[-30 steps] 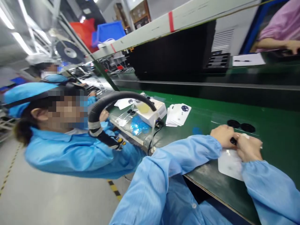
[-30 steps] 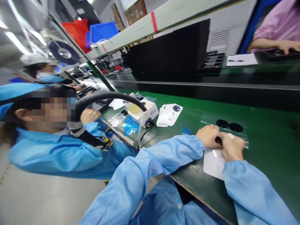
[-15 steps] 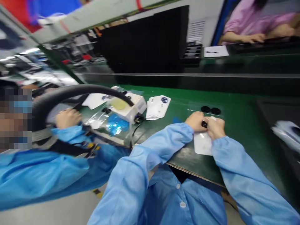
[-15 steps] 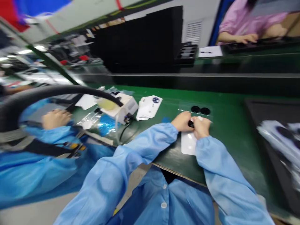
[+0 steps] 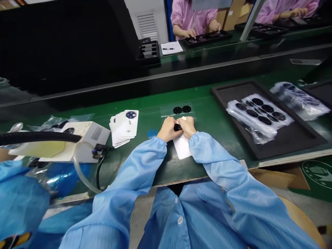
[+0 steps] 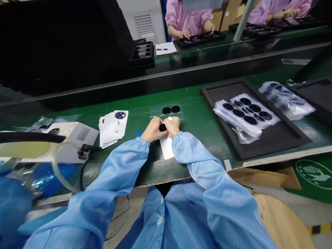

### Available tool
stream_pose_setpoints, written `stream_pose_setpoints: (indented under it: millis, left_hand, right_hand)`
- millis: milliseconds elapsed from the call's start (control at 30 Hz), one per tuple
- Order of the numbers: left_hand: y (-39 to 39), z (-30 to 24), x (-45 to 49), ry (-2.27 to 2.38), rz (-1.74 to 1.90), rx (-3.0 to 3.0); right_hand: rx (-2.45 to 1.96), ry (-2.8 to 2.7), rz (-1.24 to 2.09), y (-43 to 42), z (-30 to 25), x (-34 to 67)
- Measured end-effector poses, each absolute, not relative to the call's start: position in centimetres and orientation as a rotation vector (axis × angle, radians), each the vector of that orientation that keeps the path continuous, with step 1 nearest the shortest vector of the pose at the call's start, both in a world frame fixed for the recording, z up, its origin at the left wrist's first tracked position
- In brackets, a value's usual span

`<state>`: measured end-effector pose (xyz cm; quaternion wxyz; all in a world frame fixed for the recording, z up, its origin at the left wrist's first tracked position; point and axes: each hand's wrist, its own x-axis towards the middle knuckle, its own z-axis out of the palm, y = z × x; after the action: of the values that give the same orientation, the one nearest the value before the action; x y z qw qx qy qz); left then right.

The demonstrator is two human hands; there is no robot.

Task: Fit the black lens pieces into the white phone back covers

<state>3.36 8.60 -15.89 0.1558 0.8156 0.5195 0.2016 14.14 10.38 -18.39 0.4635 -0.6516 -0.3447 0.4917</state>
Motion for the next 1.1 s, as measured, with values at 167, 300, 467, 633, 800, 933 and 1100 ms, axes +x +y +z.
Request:
stream_pose_setpoints:
  millis: [167,300,467,633,800,933,1100]
  left_hand:
    - [8.6,-15.9,3.3,1.486,0.603,2.328]
    - [8.3,-16.1,3.4,1.518,0.627,2.325]
    - [8.0,-16.0,3.5,1.541,0.652,2.322]
    - [7.6,-15.6,3.6,1.532,0.691,2.317]
    - [6.8,-15.9,3.3,1.526,0.781,2.303]
    - [6.3,-17.2,3.0,1.548,0.904,2.253]
    - [5.5,-18.5,2.4,1.586,1.051,2.157]
  right_hand:
    - [-1.597,-0.861,1.226,10.4,-18.3,14.2]
    - [-1.608,-0.878,1.245,10.3,-18.1,14.0]
    - [-1.618,-0.896,1.262,10.1,-17.8,14.0]
    - [-1.625,-0.890,1.253,10.3,-17.9,14.1]
    - [-1.642,-0.887,1.218,10.4,-18.0,14.1]
    - [-1.649,-0.897,1.212,10.2,-17.9,14.0]
    - [-1.646,-0.902,1.200,10.3,-17.9,14.1]
